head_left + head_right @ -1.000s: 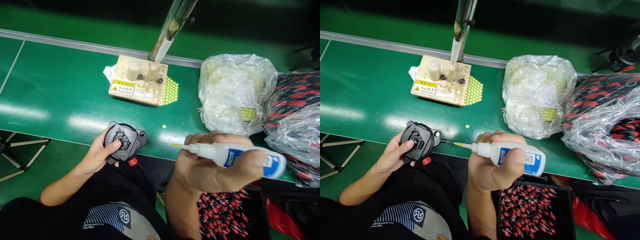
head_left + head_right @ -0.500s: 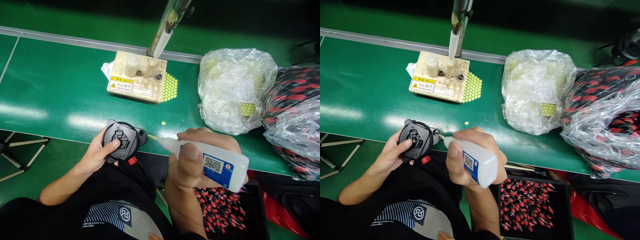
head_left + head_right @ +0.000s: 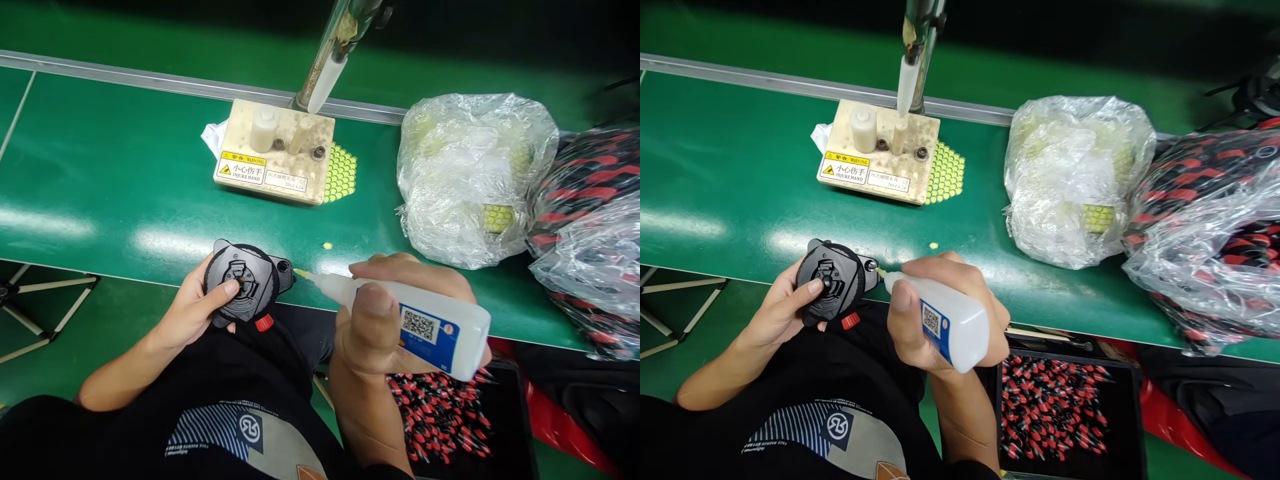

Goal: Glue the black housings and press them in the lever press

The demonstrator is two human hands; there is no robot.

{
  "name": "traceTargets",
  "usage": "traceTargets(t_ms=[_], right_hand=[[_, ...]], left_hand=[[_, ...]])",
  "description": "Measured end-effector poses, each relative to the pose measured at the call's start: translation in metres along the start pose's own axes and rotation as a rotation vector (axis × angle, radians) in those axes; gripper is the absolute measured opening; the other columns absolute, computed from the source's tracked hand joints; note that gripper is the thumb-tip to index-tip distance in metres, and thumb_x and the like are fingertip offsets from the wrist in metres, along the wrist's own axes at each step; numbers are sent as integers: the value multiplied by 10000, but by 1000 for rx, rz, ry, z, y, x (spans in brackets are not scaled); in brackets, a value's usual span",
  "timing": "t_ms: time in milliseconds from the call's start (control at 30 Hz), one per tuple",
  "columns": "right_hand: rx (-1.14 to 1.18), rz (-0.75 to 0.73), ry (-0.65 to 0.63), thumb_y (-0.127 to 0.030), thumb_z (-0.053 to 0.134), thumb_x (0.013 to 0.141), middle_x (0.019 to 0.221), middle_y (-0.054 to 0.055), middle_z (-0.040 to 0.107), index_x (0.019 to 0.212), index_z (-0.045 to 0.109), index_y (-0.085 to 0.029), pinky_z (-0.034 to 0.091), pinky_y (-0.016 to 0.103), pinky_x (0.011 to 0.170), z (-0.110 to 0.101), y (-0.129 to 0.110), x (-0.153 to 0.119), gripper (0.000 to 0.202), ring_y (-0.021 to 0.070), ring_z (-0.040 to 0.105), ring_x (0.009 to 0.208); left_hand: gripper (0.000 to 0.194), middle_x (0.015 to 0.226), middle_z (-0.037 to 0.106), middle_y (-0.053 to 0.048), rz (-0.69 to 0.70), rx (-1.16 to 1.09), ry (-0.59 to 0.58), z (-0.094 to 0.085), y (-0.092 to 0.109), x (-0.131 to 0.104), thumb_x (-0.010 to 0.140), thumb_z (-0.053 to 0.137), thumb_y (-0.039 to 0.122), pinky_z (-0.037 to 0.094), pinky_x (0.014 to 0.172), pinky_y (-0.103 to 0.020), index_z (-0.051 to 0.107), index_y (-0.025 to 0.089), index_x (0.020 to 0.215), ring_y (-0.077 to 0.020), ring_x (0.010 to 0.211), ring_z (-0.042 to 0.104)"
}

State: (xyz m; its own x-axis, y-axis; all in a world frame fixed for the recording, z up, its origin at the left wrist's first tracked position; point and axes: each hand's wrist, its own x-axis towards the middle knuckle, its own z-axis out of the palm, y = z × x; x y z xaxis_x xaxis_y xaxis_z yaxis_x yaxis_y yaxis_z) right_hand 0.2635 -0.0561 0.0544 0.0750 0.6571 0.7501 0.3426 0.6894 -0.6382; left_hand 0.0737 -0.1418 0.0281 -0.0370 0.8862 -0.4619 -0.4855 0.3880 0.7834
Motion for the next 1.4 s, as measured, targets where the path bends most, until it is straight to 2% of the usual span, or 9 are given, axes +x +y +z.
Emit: traceTargets(t_ms=[167, 500, 667, 833, 967, 1233, 1400], right_hand=[[19, 52, -23, -282, 663, 953, 739, -2, 652, 864, 659, -246, 451, 308, 493, -2, -3, 0, 96, 159, 604, 574], [-52, 11, -36, -300, 644, 995, 746, -8, 628, 881, 650, -258, 469, 305, 508, -3, -2, -3, 121, 148, 609, 578], [-34, 11, -20, -352, 624, 993, 709, 2, 623, 778, 640, -258, 475, 333, 481, -4, 0, -1, 236, 167, 579, 531], [-20, -70, -2, -294, 681, 967, 747, -8, 697, 837, 634, -229, 453, 311, 464, -3, 7, -2, 153, 156, 596, 535], [11, -144, -9, -235, 697, 970, 803, -32, 708, 933, 656, -248, 469, 271, 488, -3, 11, -4, 57, 123, 611, 574], [20, -118, 21, -256, 682, 982, 762, -3, 702, 893, 682, -205, 456, 310, 463, 3, 10, -7, 102, 134, 586, 542], [-17, -139, 10, -254, 693, 970, 754, 0, 709, 926, 718, -217, 440, 337, 452, 5, 11, -9, 62, 148, 579, 535]], left_hand=[[436, 911, 743, -43, -2, -6, 5, 1, 0, 0, 838, 904, 450, 535, 366, -205, 697, 210, 1138, -158, 565, 684], [440, 903, 747, -40, 2, -15, 5, 0, -1, -2, 845, 903, 428, 532, 363, -197, 686, 202, 1154, -160, 574, 694], [467, 922, 755, -47, -1, -8, 7, -1, -1, -1, 855, 895, 426, 543, 372, -191, 664, 191, 1186, -159, 590, 703], [477, 930, 749, -51, 7, -24, -11, 0, 0, -1, 872, 884, 411, 542, 376, -183, 641, 171, 1205, -149, 588, 697], [468, 932, 746, -46, 9, -25, -22, 0, -2, -1, 881, 877, 413, 539, 372, -179, 643, 177, 1210, -139, 573, 688], [425, 865, 700, -3, 25, -29, -25, 0, -2, -2, 890, 875, 385, 584, 399, -188, 649, 182, 1189, -126, 566, 679], [455, 939, 719, -25, 47, -30, -47, -1, -1, -2, 913, 849, 382, 631, 457, -223, 630, 192, 1263, -136, 616, 690]])
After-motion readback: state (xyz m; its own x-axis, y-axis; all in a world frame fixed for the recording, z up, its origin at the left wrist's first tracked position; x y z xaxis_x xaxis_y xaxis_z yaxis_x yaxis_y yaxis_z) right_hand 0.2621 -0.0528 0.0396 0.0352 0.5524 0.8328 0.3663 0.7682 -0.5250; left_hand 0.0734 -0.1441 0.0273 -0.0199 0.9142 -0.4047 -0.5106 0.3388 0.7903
